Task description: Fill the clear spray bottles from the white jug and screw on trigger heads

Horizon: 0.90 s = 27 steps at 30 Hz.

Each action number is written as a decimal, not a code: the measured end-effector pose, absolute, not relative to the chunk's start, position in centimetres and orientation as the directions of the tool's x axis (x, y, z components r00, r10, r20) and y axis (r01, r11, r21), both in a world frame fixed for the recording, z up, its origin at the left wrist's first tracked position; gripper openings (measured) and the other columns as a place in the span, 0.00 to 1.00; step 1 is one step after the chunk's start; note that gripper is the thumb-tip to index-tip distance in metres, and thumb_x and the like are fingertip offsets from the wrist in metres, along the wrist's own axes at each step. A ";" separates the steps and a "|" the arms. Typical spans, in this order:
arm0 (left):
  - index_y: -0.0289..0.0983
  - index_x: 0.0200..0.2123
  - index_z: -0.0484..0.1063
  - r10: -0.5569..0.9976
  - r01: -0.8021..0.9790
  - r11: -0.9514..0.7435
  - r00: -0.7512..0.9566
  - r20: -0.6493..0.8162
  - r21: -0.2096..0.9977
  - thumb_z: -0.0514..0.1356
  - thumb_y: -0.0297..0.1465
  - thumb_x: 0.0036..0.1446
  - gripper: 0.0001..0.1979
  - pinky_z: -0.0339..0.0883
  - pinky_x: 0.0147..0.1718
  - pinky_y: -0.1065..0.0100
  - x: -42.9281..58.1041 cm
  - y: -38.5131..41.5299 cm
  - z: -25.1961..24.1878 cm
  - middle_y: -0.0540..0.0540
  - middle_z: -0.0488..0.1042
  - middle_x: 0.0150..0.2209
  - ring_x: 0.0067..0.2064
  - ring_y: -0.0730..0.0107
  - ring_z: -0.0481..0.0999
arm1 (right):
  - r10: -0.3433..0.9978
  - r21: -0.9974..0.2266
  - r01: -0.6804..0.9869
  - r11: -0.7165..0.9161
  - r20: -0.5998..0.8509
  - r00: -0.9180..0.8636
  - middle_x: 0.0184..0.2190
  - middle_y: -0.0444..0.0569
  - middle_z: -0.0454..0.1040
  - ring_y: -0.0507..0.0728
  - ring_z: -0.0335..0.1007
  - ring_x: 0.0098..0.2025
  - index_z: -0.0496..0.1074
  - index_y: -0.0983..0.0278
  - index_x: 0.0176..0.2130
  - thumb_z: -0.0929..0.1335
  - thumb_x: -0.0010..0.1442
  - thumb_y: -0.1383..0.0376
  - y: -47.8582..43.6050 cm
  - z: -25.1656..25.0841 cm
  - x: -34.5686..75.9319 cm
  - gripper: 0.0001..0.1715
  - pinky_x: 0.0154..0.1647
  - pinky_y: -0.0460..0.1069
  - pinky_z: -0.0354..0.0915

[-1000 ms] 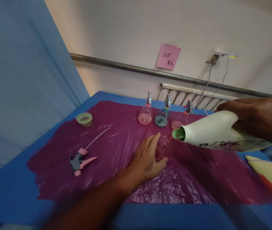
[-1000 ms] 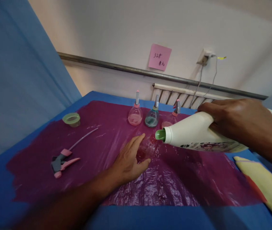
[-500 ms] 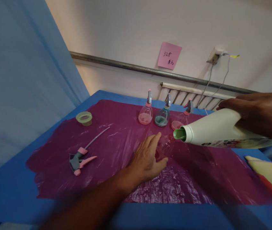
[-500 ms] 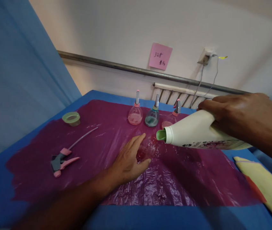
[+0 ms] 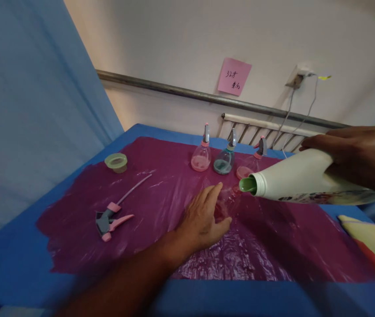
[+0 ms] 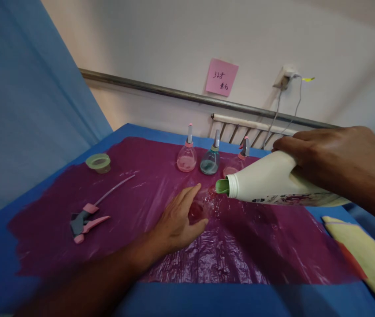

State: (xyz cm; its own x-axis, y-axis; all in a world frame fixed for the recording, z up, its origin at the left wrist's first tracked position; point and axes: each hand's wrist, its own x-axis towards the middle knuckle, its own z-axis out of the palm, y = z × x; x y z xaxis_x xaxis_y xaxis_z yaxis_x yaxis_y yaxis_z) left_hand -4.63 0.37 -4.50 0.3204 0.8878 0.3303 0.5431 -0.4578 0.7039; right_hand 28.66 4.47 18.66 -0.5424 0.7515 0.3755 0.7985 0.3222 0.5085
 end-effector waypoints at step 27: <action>0.39 0.81 0.55 0.887 0.554 -0.460 0.328 0.327 0.694 0.70 0.37 0.64 0.48 0.68 0.74 0.37 -4.6 0.6 -4.8 0.32 0.68 0.76 0.75 0.38 0.71 | 0.630 0.650 0.648 0.397 0.320 -0.708 0.34 0.47 0.85 0.62 0.78 0.25 0.81 0.53 0.46 0.64 0.55 0.62 4.4 18.6 28.9 0.22 0.21 0.48 0.48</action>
State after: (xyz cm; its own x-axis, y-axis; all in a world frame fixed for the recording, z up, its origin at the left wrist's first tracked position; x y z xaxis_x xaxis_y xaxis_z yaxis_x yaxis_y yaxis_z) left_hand -4.57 0.56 -4.78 0.3277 0.8866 0.3265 0.5541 -0.4603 0.6937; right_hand 28.87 4.43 18.64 -0.7076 0.6298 0.3202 0.6478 0.3975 0.6498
